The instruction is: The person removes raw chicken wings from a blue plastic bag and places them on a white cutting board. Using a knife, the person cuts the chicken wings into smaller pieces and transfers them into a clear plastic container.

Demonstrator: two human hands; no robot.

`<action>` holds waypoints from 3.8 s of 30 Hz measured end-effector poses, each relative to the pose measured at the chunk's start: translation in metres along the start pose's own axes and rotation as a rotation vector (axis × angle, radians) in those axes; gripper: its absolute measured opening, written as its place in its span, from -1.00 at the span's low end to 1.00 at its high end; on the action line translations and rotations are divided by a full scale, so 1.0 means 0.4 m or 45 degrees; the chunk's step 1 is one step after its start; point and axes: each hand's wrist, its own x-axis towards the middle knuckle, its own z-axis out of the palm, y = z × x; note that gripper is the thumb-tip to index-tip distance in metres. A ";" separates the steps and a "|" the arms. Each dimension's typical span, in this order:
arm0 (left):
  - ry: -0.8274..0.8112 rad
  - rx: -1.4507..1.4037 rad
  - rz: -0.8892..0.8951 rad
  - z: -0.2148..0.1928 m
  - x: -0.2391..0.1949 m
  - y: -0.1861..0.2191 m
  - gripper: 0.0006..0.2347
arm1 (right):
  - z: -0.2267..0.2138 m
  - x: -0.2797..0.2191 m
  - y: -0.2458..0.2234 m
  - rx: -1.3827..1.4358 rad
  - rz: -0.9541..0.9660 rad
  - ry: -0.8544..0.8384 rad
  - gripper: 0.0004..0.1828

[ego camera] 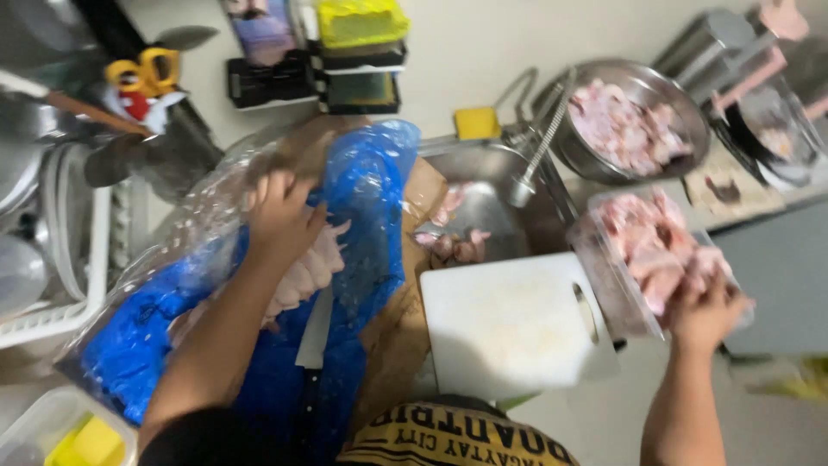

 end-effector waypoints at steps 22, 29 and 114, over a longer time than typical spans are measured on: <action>-0.115 -0.148 0.226 0.010 -0.622 0.018 -0.73 | -0.085 0.051 -0.151 0.066 0.368 -0.135 -0.49; 0.097 -0.218 0.067 0.182 -0.709 -0.067 -0.77 | -0.100 0.116 -0.121 0.109 0.357 -0.330 -0.33; -1.436 -0.823 -0.317 -0.195 -0.335 0.321 -0.89 | 0.195 0.230 -0.086 -0.432 0.120 -0.411 -0.57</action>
